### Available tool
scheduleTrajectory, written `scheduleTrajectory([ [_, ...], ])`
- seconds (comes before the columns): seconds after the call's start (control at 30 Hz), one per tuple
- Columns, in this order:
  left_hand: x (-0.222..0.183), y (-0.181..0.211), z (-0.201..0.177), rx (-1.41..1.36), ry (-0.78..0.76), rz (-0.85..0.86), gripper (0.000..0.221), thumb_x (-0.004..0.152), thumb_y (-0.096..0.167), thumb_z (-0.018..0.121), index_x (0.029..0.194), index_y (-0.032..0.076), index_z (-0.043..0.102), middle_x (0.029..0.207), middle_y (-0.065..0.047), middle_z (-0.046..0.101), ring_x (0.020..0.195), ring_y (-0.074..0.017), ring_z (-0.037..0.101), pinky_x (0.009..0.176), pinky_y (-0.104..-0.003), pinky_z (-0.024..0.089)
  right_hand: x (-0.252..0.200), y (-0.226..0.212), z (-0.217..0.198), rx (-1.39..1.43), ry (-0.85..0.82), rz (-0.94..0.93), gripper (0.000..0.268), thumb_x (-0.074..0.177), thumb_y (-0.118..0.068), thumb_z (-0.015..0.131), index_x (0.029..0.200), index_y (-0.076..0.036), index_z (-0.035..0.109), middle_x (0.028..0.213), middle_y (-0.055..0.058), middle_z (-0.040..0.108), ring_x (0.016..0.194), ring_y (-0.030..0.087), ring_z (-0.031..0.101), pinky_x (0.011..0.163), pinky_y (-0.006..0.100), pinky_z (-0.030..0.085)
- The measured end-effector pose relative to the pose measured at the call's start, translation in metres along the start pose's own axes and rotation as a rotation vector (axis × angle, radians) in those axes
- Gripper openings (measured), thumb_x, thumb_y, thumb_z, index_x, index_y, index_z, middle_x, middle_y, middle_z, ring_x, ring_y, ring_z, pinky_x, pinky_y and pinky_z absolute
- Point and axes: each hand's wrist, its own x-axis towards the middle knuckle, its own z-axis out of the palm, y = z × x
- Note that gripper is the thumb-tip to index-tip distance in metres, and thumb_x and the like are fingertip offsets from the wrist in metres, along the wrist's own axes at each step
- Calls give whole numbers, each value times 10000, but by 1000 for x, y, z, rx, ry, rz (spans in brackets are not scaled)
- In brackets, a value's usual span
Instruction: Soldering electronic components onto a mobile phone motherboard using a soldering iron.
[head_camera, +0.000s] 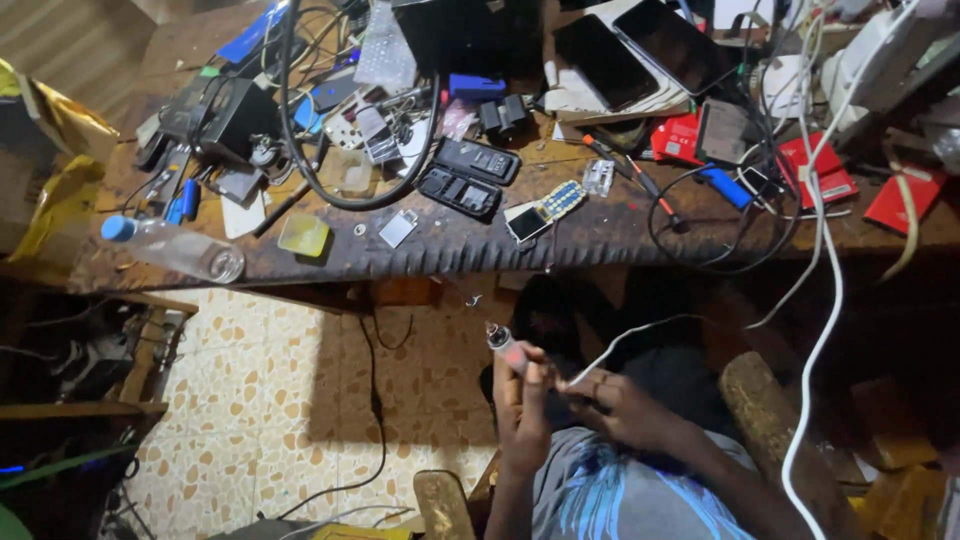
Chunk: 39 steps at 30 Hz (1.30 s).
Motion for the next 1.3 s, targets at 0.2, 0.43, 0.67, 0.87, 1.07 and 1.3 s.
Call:
scheduleTrajectory([
  [0.2, -23, -19, -13, -213, 258, -31, 122, 850, 178, 485, 813, 84, 419, 665, -33, 407, 569, -95, 363, 512, -215, 288, 26, -24, -62, 29, -130, 199, 114, 795, -206, 549, 856, -129, 609, 813, 0, 635, 757, 121, 602, 688, 254, 452],
  [0.43, -28, -20, -32, -406, 287, 119, 236, 871, 190, 451, 689, 88, 340, 541, -4, 267, 482, -95, 258, 444, -238, 186, 106, -65, -95, -100, 11, 183, 133, 816, -182, 539, 915, -104, 580, 846, 8, 610, 797, 101, 558, 747, 244, 405],
  [0.67, -25, -7, -53, -564, 390, 175, 250, 866, 124, 457, 649, 101, 335, 509, 24, 243, 441, -79, 227, 442, -234, 195, 254, -21, -13, -389, -112, -239, 228, 822, -143, 553, 1047, -118, 523, 951, 111, 599, 843, 288, 573, 648, 365, 423],
  [0.87, -30, -8, -76, -520, 392, 103, 150, 881, 159, 442, 769, 72, 393, 578, 5, 272, 463, -95, 252, 476, -244, 231, 346, -14, 50, -600, -19, -239, 93, 796, -75, 497, 872, -22, 486, 863, 196, 509, 695, 402, 534, 490, 488, 406],
  [1.07, -29, -7, -80, -471, 421, 55, 147, 873, 180, 448, 795, 59, 416, 562, 17, 254, 469, -83, 251, 456, -225, 232, 363, -40, 55, -558, -194, 45, 109, 868, 8, 422, 960, 4, 480, 854, 149, 535, 709, 218, 535, 633, 315, 512],
  [1.3, -23, -15, -73, -454, 378, 55, 153, 863, 180, 462, 789, 51, 427, 548, 20, 261, 477, -85, 263, 451, -219, 231, 386, -41, 65, -513, -254, 226, 141, 748, -26, 529, 884, -19, 564, 869, 138, 581, 742, 272, 578, 575, 363, 497],
])
